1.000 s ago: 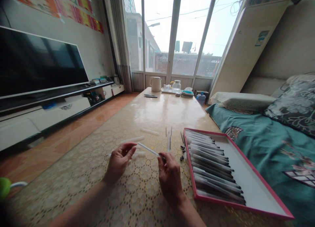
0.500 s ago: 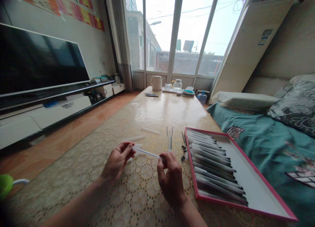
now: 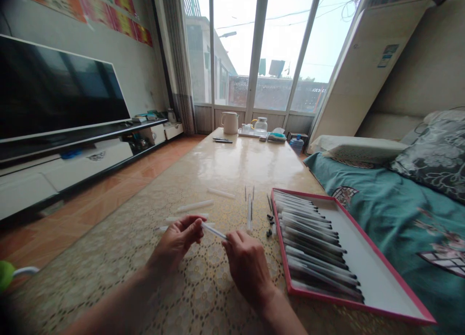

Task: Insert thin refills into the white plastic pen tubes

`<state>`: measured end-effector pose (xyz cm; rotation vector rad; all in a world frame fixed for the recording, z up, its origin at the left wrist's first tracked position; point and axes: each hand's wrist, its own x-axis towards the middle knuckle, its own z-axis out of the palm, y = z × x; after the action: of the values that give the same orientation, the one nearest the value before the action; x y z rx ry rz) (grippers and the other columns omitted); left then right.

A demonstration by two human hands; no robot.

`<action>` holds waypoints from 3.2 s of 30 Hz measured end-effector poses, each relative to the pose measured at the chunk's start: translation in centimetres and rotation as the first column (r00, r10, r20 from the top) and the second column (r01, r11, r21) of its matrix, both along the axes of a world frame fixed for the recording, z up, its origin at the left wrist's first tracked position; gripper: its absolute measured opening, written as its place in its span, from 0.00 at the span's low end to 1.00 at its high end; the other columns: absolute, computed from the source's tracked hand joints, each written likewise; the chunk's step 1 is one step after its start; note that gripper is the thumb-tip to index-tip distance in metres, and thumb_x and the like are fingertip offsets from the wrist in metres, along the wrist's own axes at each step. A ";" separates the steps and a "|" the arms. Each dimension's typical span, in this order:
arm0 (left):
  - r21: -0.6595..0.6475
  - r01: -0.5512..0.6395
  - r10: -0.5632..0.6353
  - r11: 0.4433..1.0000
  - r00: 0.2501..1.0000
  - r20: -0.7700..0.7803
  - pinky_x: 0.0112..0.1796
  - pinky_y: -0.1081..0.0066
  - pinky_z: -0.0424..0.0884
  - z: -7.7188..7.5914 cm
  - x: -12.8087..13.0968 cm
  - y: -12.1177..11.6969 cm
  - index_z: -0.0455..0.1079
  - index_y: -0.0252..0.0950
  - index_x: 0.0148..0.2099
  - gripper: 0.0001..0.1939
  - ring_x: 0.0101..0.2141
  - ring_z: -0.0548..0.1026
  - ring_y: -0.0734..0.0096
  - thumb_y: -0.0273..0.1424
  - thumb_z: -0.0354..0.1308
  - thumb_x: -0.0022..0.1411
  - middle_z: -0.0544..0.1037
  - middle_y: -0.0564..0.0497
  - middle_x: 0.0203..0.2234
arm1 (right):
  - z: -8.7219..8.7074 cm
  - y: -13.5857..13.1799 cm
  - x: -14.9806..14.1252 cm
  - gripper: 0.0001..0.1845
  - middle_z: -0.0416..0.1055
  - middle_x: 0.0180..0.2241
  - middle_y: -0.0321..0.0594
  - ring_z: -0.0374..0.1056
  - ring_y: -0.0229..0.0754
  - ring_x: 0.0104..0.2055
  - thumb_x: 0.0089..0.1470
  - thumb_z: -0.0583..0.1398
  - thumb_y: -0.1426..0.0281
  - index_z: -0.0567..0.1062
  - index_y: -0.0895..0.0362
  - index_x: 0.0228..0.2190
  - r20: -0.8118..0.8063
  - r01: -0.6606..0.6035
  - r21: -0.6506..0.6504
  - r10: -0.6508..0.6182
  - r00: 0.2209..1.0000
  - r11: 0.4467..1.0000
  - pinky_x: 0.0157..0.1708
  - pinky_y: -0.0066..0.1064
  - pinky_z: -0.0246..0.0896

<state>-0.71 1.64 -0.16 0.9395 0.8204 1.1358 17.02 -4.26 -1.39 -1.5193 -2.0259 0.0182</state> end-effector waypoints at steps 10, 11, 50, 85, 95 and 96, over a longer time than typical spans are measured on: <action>0.136 0.109 -0.094 0.985 0.989 -0.116 0.17 0.78 0.62 -0.7 0.7 -0.6 0.63 0.34 0.33 0.13 0.16 0.67 0.79 0.38 0.58 0.53 0.72 0.55 0.18 | 0.9 -0.6 -0.3 0.11 0.68 0.25 0.36 0.62 0.36 0.24 0.59 0.49 0.69 0.69 0.55 0.30 0.124 0.031 0.025 -0.034 0.992 0.999 0.24 0.27 0.44; 0.162 0.101 -0.081 0.982 0.989 -0.122 0.17 0.78 0.62 -0.5 0.7 -0.7 0.62 0.34 0.33 0.12 0.16 0.66 0.79 0.38 0.58 0.53 0.71 0.55 0.18 | 0.9 -0.7 -0.3 0.11 0.68 0.25 0.36 0.62 0.36 0.25 0.59 0.49 0.69 0.69 0.55 0.29 0.095 0.025 0.002 -0.025 0.995 1.000 0.24 0.27 0.44; 0.339 -0.198 0.291 0.920 0.923 -0.252 0.14 0.80 0.59 -0.7 0.0 -0.1 0.65 0.34 0.42 0.17 0.15 0.65 0.79 0.40 0.55 0.55 0.70 0.56 0.18 | 1.9 -5.4 17.7 0.10 0.73 0.35 0.36 0.69 0.45 0.39 0.49 0.53 0.64 0.74 0.50 0.31 0.163 0.423 -0.044 -0.412 0.897 0.905 0.39 0.36 0.60; 0.181 -0.468 0.490 0.865 0.865 -0.111 0.12 0.81 0.57 -0.9 -0.9 1.2 0.64 0.35 0.38 0.13 0.13 0.62 0.82 0.39 0.53 0.54 0.68 0.58 0.16 | 0.4 5.3 -3.7 0.12 0.70 0.34 0.41 0.66 0.42 0.37 0.51 0.54 0.76 0.74 0.51 0.33 -0.011 0.058 -0.161 -0.060 0.998 0.985 0.36 0.29 0.59; 0.085 -0.209 0.219 0.974 0.966 -0.135 0.15 0.77 0.65 -0.8 -0.1 0.3 0.67 0.31 0.33 0.14 0.16 0.70 0.75 0.37 0.59 0.50 0.72 0.53 0.18 | 0.8 3.2 1.2 0.09 0.68 0.31 0.40 0.66 0.40 0.35 0.54 0.51 0.73 0.71 0.57 0.31 -0.096 0.158 -0.086 -0.166 0.982 0.984 0.36 0.30 0.58; 0.056 -0.141 0.148 0.988 0.979 -0.137 0.17 0.75 0.68 -0.8 0.1 0.1 0.67 0.30 0.33 0.13 0.18 0.72 0.73 0.36 0.60 0.49 0.73 0.51 0.19 | 0.9 2.8 1.6 0.09 0.67 0.31 0.40 0.66 0.41 0.34 0.54 0.51 0.72 0.71 0.57 0.31 -0.118 0.151 -0.071 -0.158 0.980 0.986 0.35 0.30 0.58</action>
<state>-0.61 1.70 -0.93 1.0204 0.9941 1.2279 18.57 -1.49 -0.48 -1.6681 -1.8220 0.1102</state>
